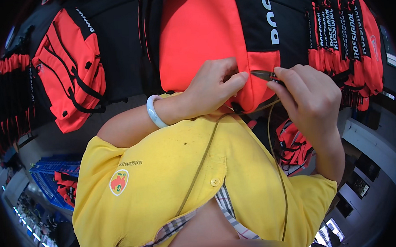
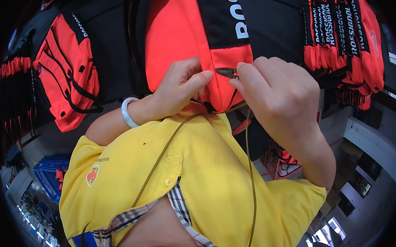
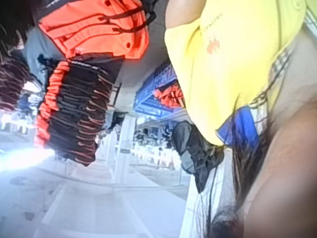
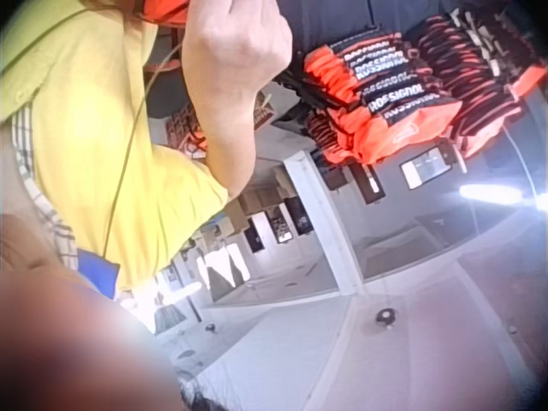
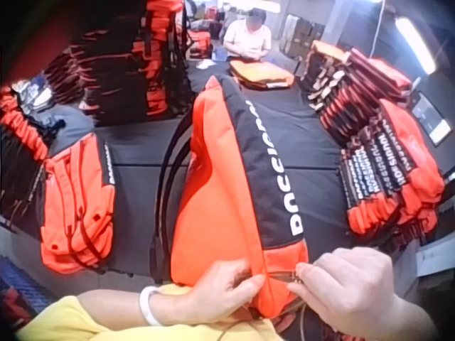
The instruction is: Checking and assembling components of red and black backpacks on a manufacturing table.
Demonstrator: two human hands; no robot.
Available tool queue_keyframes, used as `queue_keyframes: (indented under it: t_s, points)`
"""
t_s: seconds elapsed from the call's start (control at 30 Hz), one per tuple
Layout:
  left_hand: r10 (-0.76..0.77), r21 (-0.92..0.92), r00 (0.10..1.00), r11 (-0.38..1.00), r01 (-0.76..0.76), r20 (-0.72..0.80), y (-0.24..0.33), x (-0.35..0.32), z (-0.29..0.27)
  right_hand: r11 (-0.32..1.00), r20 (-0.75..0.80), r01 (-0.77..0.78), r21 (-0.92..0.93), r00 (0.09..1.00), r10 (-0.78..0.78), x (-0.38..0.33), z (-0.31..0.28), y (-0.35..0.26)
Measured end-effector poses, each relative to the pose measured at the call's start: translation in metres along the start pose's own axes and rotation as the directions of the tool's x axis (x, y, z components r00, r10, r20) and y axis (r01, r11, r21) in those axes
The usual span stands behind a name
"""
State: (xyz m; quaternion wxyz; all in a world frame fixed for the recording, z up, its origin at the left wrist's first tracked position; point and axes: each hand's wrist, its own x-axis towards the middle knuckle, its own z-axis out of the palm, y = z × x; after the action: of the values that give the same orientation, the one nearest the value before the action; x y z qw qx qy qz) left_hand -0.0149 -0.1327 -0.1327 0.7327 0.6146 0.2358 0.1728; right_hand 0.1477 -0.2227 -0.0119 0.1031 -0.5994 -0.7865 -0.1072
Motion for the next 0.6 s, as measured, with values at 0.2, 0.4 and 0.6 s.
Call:
queue_keyframes:
  t_s: [0.2,0.4,0.6]
  points:
    - [-0.013,0.007,0.998,1.000,0.013,0.064,0.0015,0.0007,-0.0027,1.000,0.017,0.012,-0.015,1.000,-0.011,0.0005,0.0012,-0.0010]
    - [0.006,0.044,0.998,0.999,-0.009,0.061,0.0015,0.0005,-0.0039,0.999,0.028,0.032,-0.041,0.999,-0.031,0.0026,0.0005,0.0003]
    - [0.000,0.047,0.999,0.999,-0.002,0.043,0.0002,-0.0008,-0.0054,0.996,-0.007,0.034,-0.083,0.999,-0.035,0.0047,-0.0004,-0.0014]
